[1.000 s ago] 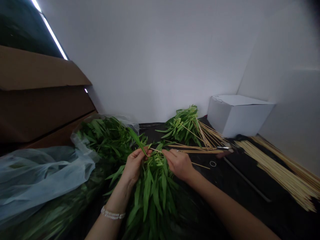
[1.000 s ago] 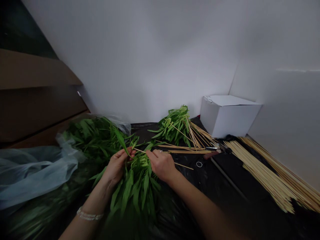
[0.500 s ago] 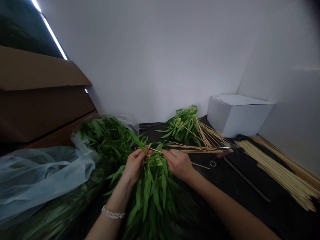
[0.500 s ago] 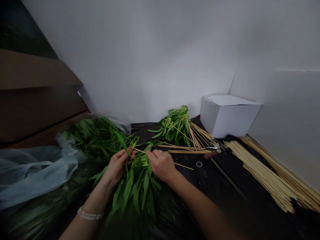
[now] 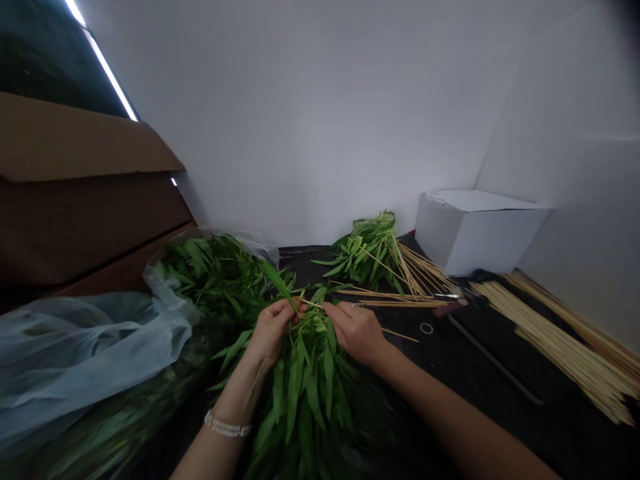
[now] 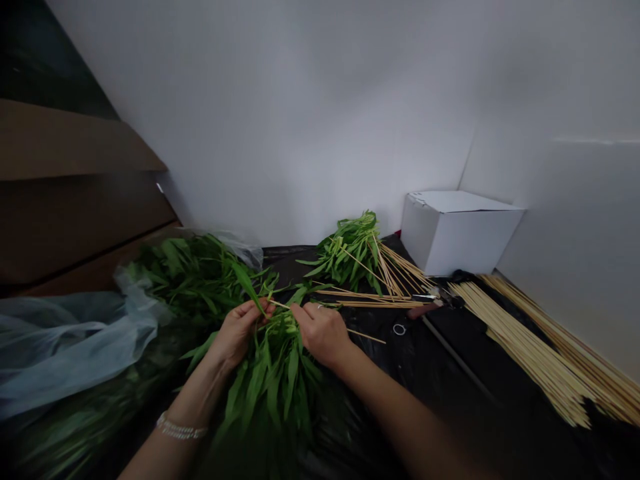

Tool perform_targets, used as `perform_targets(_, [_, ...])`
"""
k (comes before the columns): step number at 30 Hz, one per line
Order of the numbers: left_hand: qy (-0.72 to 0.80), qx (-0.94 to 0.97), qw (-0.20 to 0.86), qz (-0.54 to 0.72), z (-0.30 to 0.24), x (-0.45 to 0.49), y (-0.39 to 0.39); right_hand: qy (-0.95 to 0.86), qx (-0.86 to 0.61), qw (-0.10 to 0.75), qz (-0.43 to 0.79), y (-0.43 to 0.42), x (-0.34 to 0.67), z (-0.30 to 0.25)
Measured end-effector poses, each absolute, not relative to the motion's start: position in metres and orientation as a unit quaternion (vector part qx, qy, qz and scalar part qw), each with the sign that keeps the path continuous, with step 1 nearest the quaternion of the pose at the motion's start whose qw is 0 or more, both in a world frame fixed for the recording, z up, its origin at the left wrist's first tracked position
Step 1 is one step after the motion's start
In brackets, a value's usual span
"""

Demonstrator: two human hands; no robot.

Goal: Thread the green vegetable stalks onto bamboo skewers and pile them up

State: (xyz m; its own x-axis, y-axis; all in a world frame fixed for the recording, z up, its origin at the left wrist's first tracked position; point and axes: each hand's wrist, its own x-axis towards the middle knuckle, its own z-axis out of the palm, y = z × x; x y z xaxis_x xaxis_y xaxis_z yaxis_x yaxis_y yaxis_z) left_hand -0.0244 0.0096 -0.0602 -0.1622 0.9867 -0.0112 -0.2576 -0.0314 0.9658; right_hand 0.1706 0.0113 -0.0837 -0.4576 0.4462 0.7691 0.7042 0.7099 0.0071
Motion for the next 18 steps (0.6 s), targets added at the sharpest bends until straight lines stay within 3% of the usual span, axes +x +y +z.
perform_targets(18, [0.464,0.510,0.505,0.519,-0.063,-0.020,0.005,-0.833,-0.331,0.431,-0.107,0.013,0.161,-0.097])
